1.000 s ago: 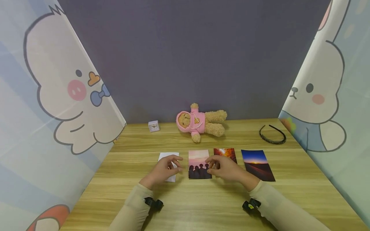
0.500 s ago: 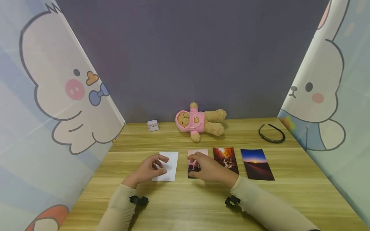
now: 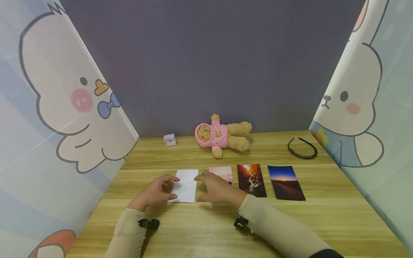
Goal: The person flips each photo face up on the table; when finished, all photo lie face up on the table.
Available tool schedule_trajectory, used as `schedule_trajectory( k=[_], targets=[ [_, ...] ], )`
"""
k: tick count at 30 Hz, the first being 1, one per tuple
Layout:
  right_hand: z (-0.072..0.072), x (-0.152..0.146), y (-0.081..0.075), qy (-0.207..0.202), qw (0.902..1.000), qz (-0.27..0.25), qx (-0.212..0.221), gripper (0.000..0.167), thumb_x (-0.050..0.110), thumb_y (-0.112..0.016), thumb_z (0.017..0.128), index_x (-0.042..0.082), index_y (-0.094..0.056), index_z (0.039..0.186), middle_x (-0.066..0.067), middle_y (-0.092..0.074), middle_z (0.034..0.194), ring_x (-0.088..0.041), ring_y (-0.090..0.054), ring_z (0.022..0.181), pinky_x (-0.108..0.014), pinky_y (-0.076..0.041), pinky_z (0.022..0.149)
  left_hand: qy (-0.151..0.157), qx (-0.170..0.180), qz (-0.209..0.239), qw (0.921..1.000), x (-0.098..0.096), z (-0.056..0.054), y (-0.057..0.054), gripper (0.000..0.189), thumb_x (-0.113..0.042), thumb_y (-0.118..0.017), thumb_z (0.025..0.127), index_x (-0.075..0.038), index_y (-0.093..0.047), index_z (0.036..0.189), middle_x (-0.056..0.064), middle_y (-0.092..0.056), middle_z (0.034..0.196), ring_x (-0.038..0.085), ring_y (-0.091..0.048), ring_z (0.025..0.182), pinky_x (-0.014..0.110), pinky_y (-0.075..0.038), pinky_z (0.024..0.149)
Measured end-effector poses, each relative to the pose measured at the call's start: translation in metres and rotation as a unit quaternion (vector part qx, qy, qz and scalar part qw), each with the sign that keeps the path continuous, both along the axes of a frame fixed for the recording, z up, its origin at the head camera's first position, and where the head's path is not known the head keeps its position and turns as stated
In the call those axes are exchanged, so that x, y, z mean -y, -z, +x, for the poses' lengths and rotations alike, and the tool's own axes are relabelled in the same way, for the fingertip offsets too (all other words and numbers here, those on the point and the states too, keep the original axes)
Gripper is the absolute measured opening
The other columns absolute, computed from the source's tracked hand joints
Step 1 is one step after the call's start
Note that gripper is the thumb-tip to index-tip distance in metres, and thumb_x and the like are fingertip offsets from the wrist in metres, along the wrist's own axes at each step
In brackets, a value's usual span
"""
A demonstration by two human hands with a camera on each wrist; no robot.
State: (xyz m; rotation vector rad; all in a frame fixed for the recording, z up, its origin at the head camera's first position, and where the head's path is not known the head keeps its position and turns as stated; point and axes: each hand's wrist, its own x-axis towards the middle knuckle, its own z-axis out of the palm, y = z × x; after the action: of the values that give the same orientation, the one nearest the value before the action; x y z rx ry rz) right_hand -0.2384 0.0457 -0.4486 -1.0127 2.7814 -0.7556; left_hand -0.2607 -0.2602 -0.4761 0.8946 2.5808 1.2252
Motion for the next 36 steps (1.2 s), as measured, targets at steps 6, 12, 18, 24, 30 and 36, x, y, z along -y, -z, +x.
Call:
schedule_trajectory(
  k=[6, 12, 18, 24, 30, 36],
  targets=[
    [-0.002, 0.018, 0.003, 0.007, 0.9986, 0.044, -0.028, 0.078, 0.043, -0.093, 0.078, 0.011, -0.062, 0.143, -0.009, -0.061, 0.136, -0.023, -0.059, 0.122, -0.039, -0.050, 0.103, 0.020, 0.000, -0.001, 0.9998, 0.008, 0.000, 0.002, 0.060, -0.013, -0.092, 0.083, -0.003, -0.064, 0.135, 0.013, -0.058, 0.141, 0.042, -0.053, 0.133, 0.061, -0.044, 0.109],
    [-0.006, 0.026, 0.009, 0.018, 0.9970, 0.068, -0.034, 0.087, 0.051, -0.091, 0.078, 0.012, -0.057, 0.148, -0.006, -0.058, 0.138, -0.023, -0.057, 0.124, -0.038, -0.049, 0.105, 0.019, 0.009, -0.002, 0.9998, 0.012, 0.001, 0.002, 0.066, -0.010, -0.093, 0.080, -0.003, -0.063, 0.138, 0.019, -0.051, 0.149, 0.044, -0.046, 0.141, 0.062, -0.037, 0.114],
    [-0.007, 0.030, 0.009, 0.028, 0.9960, 0.080, -0.028, 0.090, 0.051, -0.093, 0.076, 0.009, -0.058, 0.148, -0.006, -0.058, 0.139, -0.023, -0.055, 0.125, -0.037, -0.047, 0.107, 0.008, 0.018, -0.024, 0.9995, 0.011, 0.001, 0.005, 0.072, -0.019, -0.097, 0.076, -0.008, -0.064, 0.139, 0.015, -0.052, 0.151, 0.040, -0.043, 0.144, 0.063, -0.030, 0.117],
    [-0.006, 0.035, 0.010, 0.026, 0.9930, 0.112, -0.029, 0.092, 0.050, -0.095, 0.071, 0.009, -0.060, 0.145, -0.013, -0.055, 0.144, -0.028, -0.054, 0.129, -0.040, -0.046, 0.109, 0.004, 0.000, -0.057, 0.9984, 0.009, -0.001, 0.009, 0.075, -0.024, -0.099, 0.072, -0.010, -0.066, 0.137, 0.013, -0.054, 0.151, 0.039, -0.044, 0.144, 0.061, -0.031, 0.117],
    [-0.007, 0.040, 0.014, 0.017, 0.9921, 0.119, -0.036, 0.088, 0.051, -0.096, 0.069, 0.010, -0.064, 0.140, -0.010, -0.058, 0.138, -0.025, -0.057, 0.120, -0.038, -0.048, 0.105, 0.005, -0.006, -0.068, 0.9977, 0.007, -0.001, 0.008, 0.074, -0.023, -0.100, 0.071, -0.009, -0.067, 0.135, 0.014, -0.054, 0.150, 0.040, -0.045, 0.143, 0.061, -0.034, 0.116],
    [-0.007, 0.043, 0.015, 0.011, 0.9901, 0.131, -0.050, 0.082, 0.052, -0.095, 0.070, 0.011, -0.067, 0.135, -0.007, -0.061, 0.130, -0.022, -0.057, 0.112, -0.035, -0.049, 0.100, -0.006, -0.010, -0.078, 0.9968, 0.007, -0.001, 0.008, 0.071, -0.023, -0.099, 0.072, -0.009, -0.068, 0.135, 0.013, -0.055, 0.150, 0.040, -0.045, 0.142, 0.060, -0.034, 0.116]
  ],
)
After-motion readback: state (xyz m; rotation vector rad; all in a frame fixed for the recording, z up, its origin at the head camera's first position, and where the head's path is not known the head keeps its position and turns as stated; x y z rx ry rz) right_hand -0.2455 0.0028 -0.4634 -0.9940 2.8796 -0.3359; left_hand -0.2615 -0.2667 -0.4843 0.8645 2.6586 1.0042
